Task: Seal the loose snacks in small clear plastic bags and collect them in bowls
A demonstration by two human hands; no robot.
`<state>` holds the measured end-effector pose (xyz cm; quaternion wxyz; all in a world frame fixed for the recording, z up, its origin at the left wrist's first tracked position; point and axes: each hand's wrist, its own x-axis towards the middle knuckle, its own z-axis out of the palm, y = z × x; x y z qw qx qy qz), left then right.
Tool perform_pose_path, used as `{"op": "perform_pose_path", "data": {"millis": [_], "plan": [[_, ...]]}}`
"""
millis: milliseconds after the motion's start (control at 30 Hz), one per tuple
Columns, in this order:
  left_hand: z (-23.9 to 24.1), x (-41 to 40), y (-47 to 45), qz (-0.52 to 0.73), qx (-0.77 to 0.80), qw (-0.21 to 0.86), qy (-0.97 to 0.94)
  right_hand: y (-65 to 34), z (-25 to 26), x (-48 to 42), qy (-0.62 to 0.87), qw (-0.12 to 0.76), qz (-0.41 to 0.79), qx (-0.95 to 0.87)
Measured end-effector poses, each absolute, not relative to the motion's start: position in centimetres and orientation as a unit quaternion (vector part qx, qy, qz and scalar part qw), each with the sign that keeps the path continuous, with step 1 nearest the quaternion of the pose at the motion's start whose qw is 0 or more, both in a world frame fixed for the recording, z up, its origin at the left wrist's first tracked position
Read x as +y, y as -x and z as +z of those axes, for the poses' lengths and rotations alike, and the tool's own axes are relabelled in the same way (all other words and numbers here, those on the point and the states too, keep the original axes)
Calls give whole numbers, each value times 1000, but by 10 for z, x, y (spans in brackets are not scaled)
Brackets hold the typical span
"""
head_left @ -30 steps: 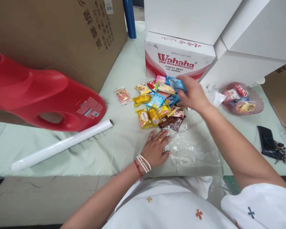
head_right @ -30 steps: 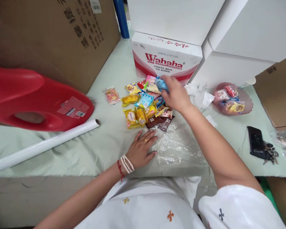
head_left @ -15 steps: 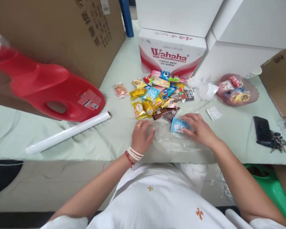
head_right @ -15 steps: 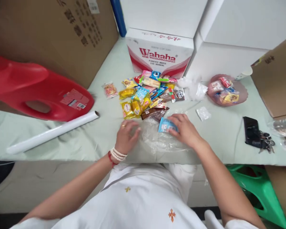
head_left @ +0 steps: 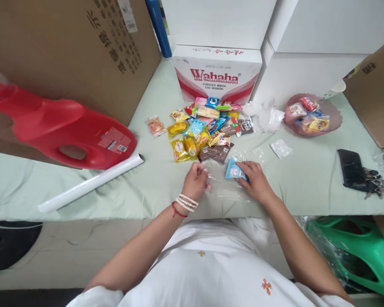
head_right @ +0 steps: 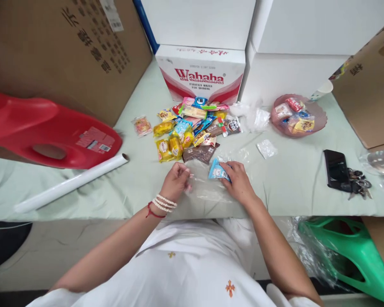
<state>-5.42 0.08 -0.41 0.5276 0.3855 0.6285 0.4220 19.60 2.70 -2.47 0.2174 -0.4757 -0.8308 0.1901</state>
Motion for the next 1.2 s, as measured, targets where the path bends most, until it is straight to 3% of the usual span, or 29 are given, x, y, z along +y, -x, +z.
{"op": "perform_pose_path", "data": {"millis": [100,267,400,467,533,633,733,833,1067,1200], "plan": [[-12,-4,73,395,683,469,-397,-203,-22,26,479,223,199,-825],[-17,-20,93,341,755,262,-495,-203,3,23,458,256,188,-830],[-7,-33,90,353,699,5,-622,-185,13,21,439,232,169,-851],[-2,-38,89,352,605,-51,-712,-175,10,18,440,186,165,-863],[0,-42,93,323,470,-6,-821,-172,5,13,444,156,166,-866],[-9,-50,106,253,349,116,-895,-185,4,-5,440,204,188,-854],[-24,-60,122,224,365,167,-888,-210,4,-33,407,257,212,-851],[-30,-62,132,224,380,205,-874,-227,-6,-60,390,242,199,-866],[0,-9,134,225,427,314,-818,-233,3,-36,435,279,281,-808],[5,33,114,198,575,208,-766,-235,23,17,524,177,285,-783]]}}
